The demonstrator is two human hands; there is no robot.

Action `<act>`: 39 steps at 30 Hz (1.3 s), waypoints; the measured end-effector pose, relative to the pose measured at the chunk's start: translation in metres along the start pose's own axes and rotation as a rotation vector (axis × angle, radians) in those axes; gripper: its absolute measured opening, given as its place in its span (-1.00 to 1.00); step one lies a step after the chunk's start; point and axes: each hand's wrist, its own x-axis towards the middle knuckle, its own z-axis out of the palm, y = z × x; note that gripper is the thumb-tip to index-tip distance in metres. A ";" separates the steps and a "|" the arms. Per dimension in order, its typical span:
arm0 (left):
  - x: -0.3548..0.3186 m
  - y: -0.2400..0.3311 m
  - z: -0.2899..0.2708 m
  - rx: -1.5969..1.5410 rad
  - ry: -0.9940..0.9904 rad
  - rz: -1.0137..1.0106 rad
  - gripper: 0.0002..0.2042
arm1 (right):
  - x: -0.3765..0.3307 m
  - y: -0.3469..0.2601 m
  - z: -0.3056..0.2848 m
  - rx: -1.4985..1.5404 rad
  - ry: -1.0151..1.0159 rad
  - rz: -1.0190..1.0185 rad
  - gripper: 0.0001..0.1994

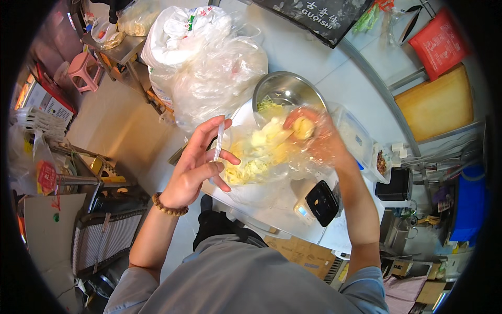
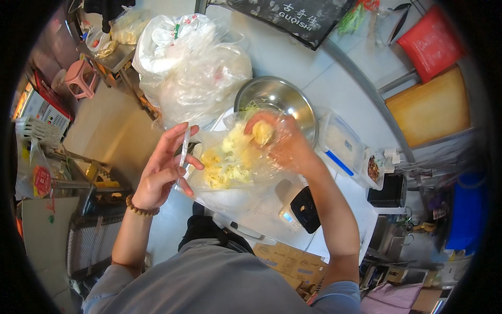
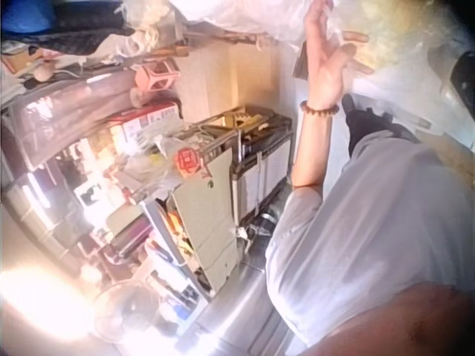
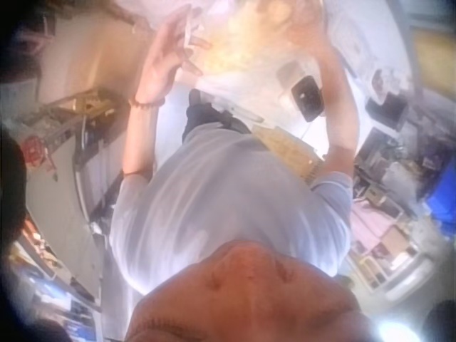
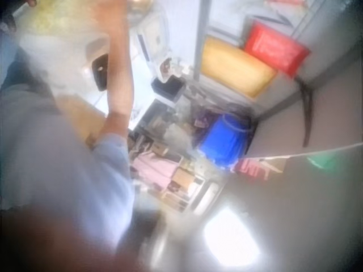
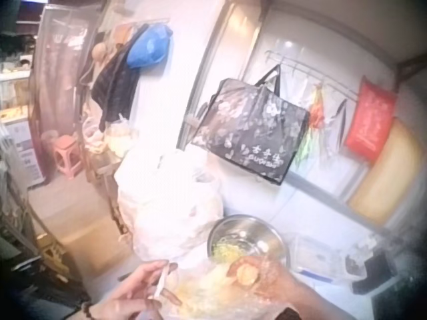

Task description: The person assembles a food order by transferring noodles from a plastic bag into a black tray, then adds various toppings from a refrigerated display case. They place the completed tray into a plastic bag and tie it shut for delivery.

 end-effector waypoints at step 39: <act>-0.019 -0.050 0.077 0.598 0.316 0.145 -0.40 | -0.340 0.314 0.081 0.100 0.217 0.355 -0.61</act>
